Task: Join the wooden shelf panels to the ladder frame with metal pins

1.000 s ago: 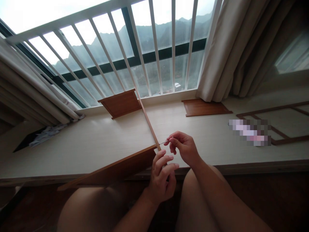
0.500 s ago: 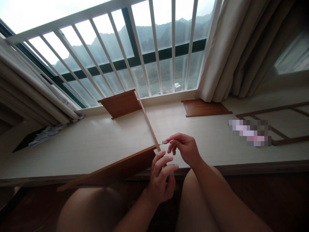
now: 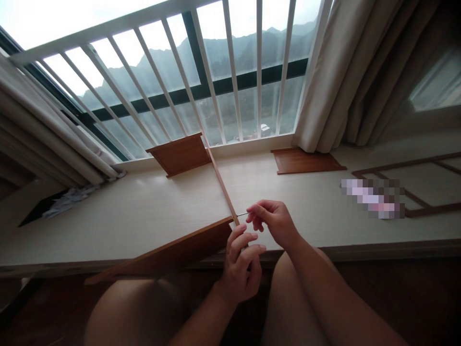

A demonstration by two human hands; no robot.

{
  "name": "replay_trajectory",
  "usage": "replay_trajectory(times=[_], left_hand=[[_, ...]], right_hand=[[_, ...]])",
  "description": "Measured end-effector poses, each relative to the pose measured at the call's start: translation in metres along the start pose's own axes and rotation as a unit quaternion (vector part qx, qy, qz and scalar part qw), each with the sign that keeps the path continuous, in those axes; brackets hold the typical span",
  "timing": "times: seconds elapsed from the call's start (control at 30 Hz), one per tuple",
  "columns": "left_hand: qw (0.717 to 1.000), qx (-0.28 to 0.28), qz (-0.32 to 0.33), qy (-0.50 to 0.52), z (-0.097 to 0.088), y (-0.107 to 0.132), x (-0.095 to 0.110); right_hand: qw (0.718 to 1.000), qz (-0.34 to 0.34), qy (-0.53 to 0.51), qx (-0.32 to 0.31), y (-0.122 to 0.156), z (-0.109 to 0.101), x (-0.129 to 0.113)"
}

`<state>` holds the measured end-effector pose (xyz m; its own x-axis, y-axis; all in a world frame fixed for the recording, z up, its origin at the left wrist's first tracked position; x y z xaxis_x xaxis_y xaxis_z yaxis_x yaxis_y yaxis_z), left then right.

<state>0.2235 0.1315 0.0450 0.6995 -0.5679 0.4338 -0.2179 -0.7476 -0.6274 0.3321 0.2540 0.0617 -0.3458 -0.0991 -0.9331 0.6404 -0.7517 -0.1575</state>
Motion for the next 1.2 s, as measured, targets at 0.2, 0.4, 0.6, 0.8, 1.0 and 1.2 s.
replay_trajectory(times=[0.2, 0.4, 0.6, 0.8, 1.0, 1.2], left_hand=[[1.000, 0.008, 0.007, 0.004, 0.0029, -0.0003, -0.0011], [1.000, 0.010, 0.005, 0.007, 0.0043, -0.0011, -0.0011], [1.000, 0.007, 0.008, 0.011, 0.0031, -0.0016, -0.0007], [1.000, 0.003, 0.006, 0.018, 0.0028, -0.0022, -0.0003], [1.000, 0.004, 0.014, 0.009, 0.0025, -0.0006, -0.0013], [1.000, 0.001, 0.015, 0.011, 0.0028, 0.0004, -0.0023]], right_hand=[[0.991, 0.054, -0.120, -0.013, -0.0051, 0.0031, 0.0078], [0.993, 0.022, -0.115, -0.004, -0.0065, 0.0026, 0.0084], [0.996, -0.038, -0.082, 0.003, -0.0036, 0.0013, 0.0065], [0.996, -0.082, -0.014, 0.016, -0.0011, 0.0059, 0.0037], [0.996, -0.079, 0.003, 0.042, -0.0017, 0.0053, 0.0021], [0.996, -0.080, -0.023, 0.029, -0.0010, 0.0038, 0.0031]])
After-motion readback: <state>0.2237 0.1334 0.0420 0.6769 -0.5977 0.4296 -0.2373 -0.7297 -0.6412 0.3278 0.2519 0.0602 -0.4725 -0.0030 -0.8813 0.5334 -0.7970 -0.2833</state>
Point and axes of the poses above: each hand's wrist, its own y-axis away from the middle knuckle, its own z-axis out of the palm, x = y × z, the point moved 1 cm from there along -y, towards the middle knuckle, and after that the axes turned 12 degrees about -x, right-handed, at the moved point
